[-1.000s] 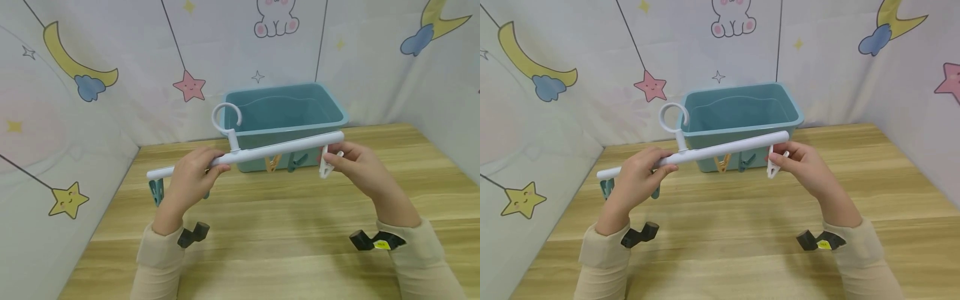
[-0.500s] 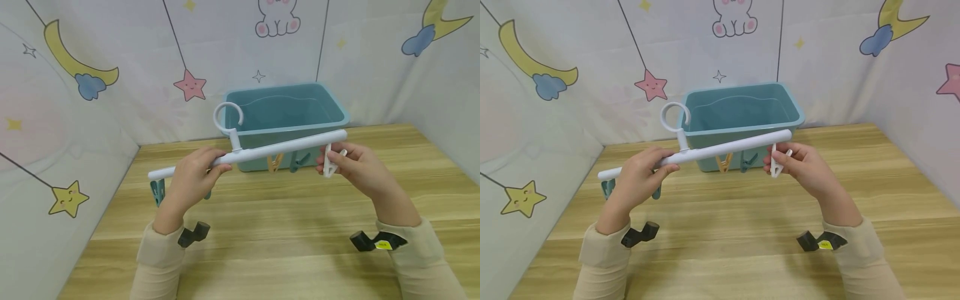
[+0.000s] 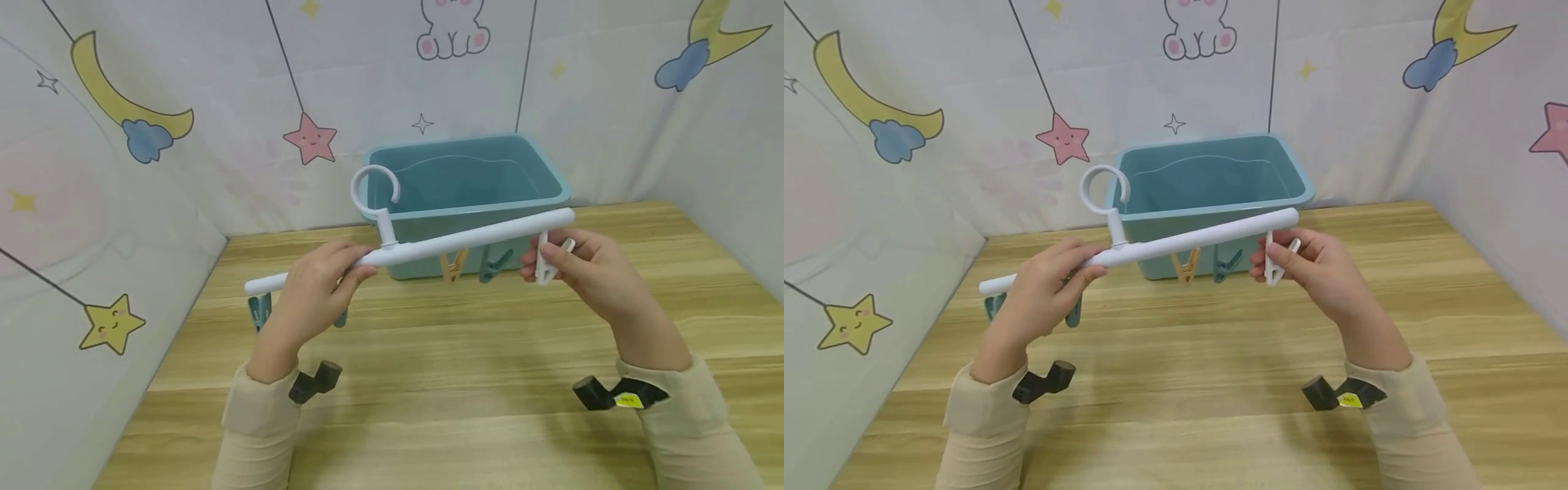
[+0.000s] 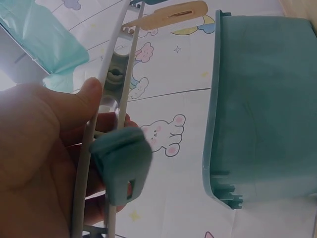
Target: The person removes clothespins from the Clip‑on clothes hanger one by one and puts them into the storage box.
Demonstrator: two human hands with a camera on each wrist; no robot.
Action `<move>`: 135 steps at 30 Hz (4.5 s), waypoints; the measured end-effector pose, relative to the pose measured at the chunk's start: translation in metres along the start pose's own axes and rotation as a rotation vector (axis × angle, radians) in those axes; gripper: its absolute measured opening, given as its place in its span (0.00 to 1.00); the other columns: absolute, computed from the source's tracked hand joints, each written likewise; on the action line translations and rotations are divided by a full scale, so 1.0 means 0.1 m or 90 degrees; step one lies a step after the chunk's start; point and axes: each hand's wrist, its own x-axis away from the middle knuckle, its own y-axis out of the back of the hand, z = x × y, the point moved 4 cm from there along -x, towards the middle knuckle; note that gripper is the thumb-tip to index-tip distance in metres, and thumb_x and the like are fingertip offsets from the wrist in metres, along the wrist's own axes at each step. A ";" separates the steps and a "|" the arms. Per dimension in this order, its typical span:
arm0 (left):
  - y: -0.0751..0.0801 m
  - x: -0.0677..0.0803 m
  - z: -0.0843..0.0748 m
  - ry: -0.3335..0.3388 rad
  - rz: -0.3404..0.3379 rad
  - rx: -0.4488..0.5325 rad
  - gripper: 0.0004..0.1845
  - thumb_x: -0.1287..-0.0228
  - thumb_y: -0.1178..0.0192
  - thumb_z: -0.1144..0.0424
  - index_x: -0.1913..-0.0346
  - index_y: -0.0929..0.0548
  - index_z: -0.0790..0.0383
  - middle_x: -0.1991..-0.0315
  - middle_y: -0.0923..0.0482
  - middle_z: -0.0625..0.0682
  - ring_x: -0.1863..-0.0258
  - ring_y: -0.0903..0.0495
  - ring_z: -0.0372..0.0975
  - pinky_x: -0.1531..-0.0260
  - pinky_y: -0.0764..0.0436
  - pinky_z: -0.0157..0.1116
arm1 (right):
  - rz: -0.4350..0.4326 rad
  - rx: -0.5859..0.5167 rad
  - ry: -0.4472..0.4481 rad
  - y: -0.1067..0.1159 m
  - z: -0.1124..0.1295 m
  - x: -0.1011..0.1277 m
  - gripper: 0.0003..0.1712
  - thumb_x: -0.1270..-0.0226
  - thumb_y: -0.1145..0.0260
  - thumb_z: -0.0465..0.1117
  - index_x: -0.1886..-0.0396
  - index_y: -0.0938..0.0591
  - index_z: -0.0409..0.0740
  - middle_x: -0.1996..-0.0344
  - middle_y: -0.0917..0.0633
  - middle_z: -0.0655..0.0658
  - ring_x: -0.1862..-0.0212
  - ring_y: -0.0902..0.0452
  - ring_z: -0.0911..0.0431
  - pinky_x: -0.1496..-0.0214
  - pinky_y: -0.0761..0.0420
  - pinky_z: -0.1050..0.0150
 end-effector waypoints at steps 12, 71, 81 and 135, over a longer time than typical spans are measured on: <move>0.04 0.00 -0.02 -0.035 0.000 0.002 0.13 0.40 0.34 0.64 0.55 0.16 0.68 0.64 0.20 0.53 0.76 0.30 0.36 0.78 0.31 0.33 | -0.004 0.053 -0.005 0.01 0.04 0.00 0.09 0.28 0.49 0.25 0.62 0.22 0.32 0.69 0.16 0.45 0.66 0.17 0.55 0.59 0.18 0.66; -0.04 0.01 -0.11 -0.082 -0.053 -0.021 0.12 0.45 0.30 0.65 0.59 0.15 0.69 0.70 0.17 0.54 0.79 0.28 0.37 0.81 0.30 0.32 | -0.453 0.507 0.220 -0.12 0.16 0.06 0.04 0.48 0.28 0.25 0.70 0.13 0.28 0.78 0.19 0.70 0.87 0.35 0.70 0.83 0.39 0.79; -0.15 -0.01 -0.19 -0.080 -0.071 -0.060 0.13 0.41 0.32 0.62 0.58 0.14 0.68 0.69 0.16 0.54 0.78 0.22 0.40 0.81 0.25 0.33 | -0.526 0.561 0.233 -0.06 0.11 0.02 0.06 0.45 0.27 0.30 0.69 0.12 0.30 0.80 0.16 0.57 0.85 0.36 0.73 0.79 0.37 0.82; 0.02 0.00 -0.07 -0.060 -0.146 -0.123 0.15 0.44 0.30 0.62 0.58 0.15 0.70 0.72 0.17 0.55 0.82 0.25 0.39 0.87 0.32 0.33 | -0.359 0.475 -0.060 0.37 0.07 -0.38 0.23 0.36 0.31 0.45 0.54 0.17 0.28 0.82 0.19 0.71 0.74 0.21 0.74 0.76 0.31 0.80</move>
